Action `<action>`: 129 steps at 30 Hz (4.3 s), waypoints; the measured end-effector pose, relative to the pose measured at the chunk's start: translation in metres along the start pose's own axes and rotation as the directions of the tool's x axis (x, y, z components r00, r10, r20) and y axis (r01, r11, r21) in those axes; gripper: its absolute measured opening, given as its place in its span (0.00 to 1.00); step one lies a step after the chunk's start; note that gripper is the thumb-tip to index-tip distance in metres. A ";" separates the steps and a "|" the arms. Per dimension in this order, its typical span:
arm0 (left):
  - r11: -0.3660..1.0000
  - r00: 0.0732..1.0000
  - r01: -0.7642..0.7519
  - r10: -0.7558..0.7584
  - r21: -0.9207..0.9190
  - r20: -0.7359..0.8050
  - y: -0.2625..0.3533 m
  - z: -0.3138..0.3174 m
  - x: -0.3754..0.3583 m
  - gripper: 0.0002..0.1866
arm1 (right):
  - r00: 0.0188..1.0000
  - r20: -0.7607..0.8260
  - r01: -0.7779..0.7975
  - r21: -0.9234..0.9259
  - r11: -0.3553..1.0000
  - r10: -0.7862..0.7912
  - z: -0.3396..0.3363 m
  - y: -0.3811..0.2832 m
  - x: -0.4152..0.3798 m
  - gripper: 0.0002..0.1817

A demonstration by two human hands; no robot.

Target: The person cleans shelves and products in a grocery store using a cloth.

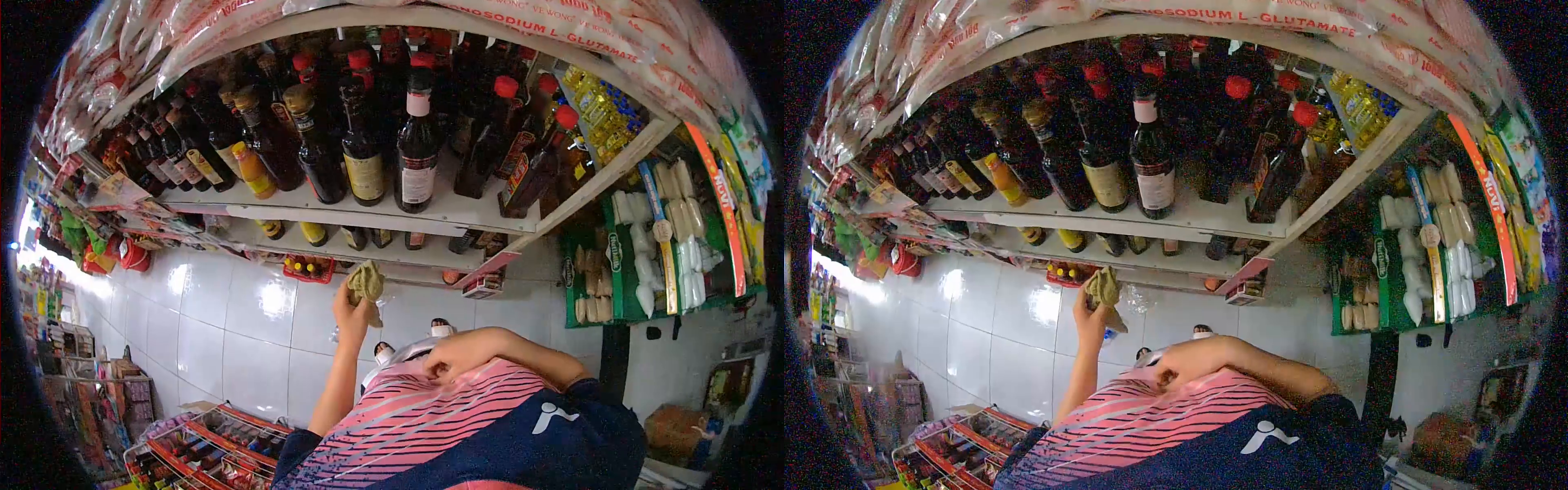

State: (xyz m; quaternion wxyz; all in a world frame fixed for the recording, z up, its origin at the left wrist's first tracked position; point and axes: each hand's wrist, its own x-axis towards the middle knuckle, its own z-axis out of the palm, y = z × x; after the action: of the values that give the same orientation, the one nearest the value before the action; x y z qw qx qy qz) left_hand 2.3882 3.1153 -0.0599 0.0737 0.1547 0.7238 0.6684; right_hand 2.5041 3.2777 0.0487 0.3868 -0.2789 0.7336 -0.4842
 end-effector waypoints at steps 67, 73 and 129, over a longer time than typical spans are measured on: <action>0.959 0.800 -0.231 0.284 0.166 -0.529 0.039 0.009 -0.040 0.17 | 0.242 -0.950 0.804 0.083 0.589 -0.197 -0.050 -0.041 0.081 0.07; 0.854 0.651 -0.462 0.511 0.241 -0.561 0.085 0.015 -0.052 0.16 | 0.282 -0.935 0.788 0.099 0.608 -0.214 -0.038 -0.052 0.082 0.07; 0.495 0.912 -0.169 -0.249 -0.852 -0.326 0.051 -0.022 -0.023 0.20 | 0.045 -0.236 0.971 -0.216 0.098 -0.971 -0.078 -0.080 0.009 0.18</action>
State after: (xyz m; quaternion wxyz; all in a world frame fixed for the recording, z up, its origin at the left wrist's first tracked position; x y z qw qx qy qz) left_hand 2.4094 3.0901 -0.0100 0.0045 -0.0637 0.2908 0.9546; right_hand 2.4364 3.2797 0.1381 -0.1643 -0.6154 0.4052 -0.6558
